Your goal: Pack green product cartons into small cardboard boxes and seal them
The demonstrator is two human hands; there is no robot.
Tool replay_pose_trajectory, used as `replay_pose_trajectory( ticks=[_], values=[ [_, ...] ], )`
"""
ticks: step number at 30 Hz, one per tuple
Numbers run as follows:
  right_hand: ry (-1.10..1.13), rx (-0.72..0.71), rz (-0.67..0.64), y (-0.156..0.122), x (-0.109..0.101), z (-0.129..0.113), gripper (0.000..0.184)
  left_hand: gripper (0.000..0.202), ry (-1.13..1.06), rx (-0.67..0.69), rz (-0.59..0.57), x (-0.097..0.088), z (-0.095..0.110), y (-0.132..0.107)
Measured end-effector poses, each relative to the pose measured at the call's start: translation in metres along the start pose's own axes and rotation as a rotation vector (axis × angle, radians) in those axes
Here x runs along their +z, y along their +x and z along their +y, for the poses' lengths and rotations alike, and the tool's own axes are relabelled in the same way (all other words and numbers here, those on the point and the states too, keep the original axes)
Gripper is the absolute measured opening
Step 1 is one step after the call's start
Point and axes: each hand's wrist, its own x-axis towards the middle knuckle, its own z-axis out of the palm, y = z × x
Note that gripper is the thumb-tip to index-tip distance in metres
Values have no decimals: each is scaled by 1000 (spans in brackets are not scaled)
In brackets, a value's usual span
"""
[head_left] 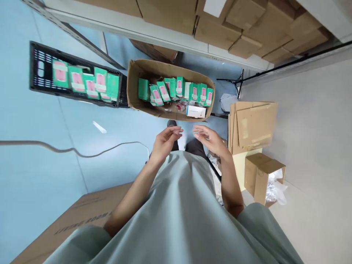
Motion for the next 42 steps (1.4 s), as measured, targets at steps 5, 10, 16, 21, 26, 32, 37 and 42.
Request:
replay_pose_trajectory(
  ticks=[5, 10, 16, 21, 26, 32, 37, 42],
  values=[
    [-79, 39, -33, 90, -10, 10, 55, 44, -133, -163, 79, -20, -16, 75],
    [-144, 72, -72, 209, -37, 50, 52, 27, -232, -295, 173, -32, -46, 169],
    [-350, 117, -101, 378, -59, 135, 40, 17, -308, -374, 356, -63, -100, 294],
    [-645, 199, -62, 496, -81, 215, 32, 6, -364, -443, 475, -83, -157, 383],
    [-945, 178, 28, 572, -103, 279, 40, 11, -459, -605, 359, -57, -209, 437],
    [-1091, 149, -81, 632, -118, 324, 57, 30, -682, -828, 230, 17, -266, 497],
    [-1131, 194, -121, 657, -123, 343, 58, 60, -887, -837, 193, 49, -293, 537],
    [-1167, 191, -106, 652, -119, 342, 57, 54, -993, -762, 165, 51, -294, 533]
  ],
)
